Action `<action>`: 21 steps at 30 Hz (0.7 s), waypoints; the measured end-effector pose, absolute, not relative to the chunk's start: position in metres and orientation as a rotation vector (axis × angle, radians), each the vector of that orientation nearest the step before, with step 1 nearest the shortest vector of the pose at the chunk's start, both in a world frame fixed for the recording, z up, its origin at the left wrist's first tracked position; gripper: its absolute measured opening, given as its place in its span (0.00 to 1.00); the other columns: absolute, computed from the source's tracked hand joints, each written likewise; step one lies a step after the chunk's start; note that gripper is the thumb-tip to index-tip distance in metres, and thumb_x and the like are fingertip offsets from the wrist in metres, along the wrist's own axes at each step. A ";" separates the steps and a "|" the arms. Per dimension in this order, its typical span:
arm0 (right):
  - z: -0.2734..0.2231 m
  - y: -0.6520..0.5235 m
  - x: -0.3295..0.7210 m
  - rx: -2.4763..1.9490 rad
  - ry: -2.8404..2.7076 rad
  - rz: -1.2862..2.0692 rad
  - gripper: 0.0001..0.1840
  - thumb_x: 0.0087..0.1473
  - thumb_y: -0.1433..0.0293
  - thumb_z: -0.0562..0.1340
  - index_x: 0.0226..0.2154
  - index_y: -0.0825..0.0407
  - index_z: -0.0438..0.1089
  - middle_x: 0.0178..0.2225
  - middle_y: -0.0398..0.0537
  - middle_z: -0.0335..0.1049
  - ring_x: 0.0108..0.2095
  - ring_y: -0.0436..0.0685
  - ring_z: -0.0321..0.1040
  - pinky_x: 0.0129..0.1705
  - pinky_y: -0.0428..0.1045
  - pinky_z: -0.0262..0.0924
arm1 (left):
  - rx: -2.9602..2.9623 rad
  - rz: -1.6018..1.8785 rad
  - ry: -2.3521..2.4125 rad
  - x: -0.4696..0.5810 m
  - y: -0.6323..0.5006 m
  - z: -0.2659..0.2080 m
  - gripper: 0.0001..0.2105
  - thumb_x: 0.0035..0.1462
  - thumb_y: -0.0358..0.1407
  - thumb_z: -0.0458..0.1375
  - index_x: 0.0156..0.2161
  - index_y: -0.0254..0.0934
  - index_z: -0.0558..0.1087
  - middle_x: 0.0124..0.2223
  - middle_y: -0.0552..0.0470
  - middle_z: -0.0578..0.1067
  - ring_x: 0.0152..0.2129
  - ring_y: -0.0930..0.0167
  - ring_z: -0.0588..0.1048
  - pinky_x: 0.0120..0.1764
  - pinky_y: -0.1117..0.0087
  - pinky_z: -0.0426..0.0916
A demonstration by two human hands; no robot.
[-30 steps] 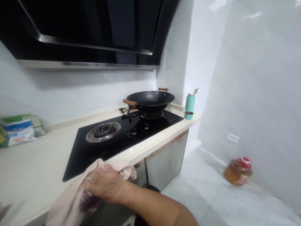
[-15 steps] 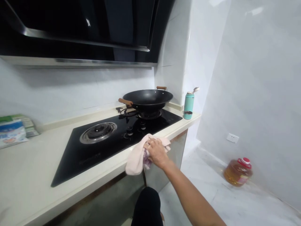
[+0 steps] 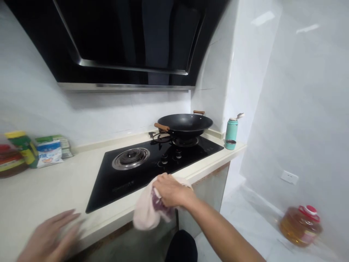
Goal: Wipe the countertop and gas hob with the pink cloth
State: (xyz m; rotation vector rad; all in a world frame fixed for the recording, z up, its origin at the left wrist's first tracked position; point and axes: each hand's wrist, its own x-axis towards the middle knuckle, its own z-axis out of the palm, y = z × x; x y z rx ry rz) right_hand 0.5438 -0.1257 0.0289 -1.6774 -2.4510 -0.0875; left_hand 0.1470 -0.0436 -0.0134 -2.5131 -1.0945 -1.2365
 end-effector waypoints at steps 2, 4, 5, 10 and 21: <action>0.048 -0.102 0.519 -1.521 -2.599 0.162 0.18 0.47 0.73 0.64 0.43 0.51 0.66 0.44 0.51 0.67 0.43 0.60 0.64 0.41 0.51 0.61 | -2.574 -1.256 -0.786 0.189 -0.064 -0.011 0.18 0.61 0.46 0.58 0.56 0.55 0.70 0.57 0.49 0.72 0.51 0.56 0.74 0.51 0.52 0.73; 0.066 -0.073 0.497 -1.387 -2.628 0.417 0.21 0.48 0.67 0.67 0.46 0.49 0.65 0.42 0.46 0.69 0.41 0.58 0.67 0.38 0.48 0.61 | -2.595 -1.179 -0.599 0.226 -0.082 -0.003 0.21 0.61 0.42 0.59 0.59 0.51 0.69 0.62 0.45 0.69 0.56 0.57 0.71 0.52 0.56 0.72; 0.073 -0.058 0.485 -1.363 -2.598 0.494 0.22 0.48 0.65 0.67 0.46 0.48 0.65 0.40 0.44 0.70 0.39 0.57 0.68 0.36 0.47 0.61 | -2.591 -1.150 -0.562 0.239 -0.087 0.001 0.21 0.61 0.41 0.59 0.59 0.49 0.70 0.63 0.44 0.68 0.56 0.57 0.71 0.52 0.56 0.72; 0.079 0.004 0.438 -1.329 -2.354 0.425 0.26 0.49 0.60 0.69 0.49 0.48 0.66 0.44 0.46 0.73 0.44 0.60 0.71 0.39 0.48 0.63 | -2.457 -0.974 -1.062 0.263 -0.066 0.004 0.21 0.60 0.50 0.54 0.54 0.47 0.76 0.62 0.40 0.67 0.57 0.48 0.68 0.53 0.42 0.66; -0.002 -0.097 0.648 -1.698 -1.592 -0.015 0.14 0.62 0.63 0.60 0.26 0.49 0.71 0.33 0.44 0.73 0.40 0.55 0.69 0.49 0.51 0.58 | -2.520 -0.588 -1.569 0.299 -0.030 0.016 0.32 0.57 0.55 0.50 0.62 0.41 0.68 0.67 0.35 0.60 0.63 0.46 0.59 0.57 0.41 0.58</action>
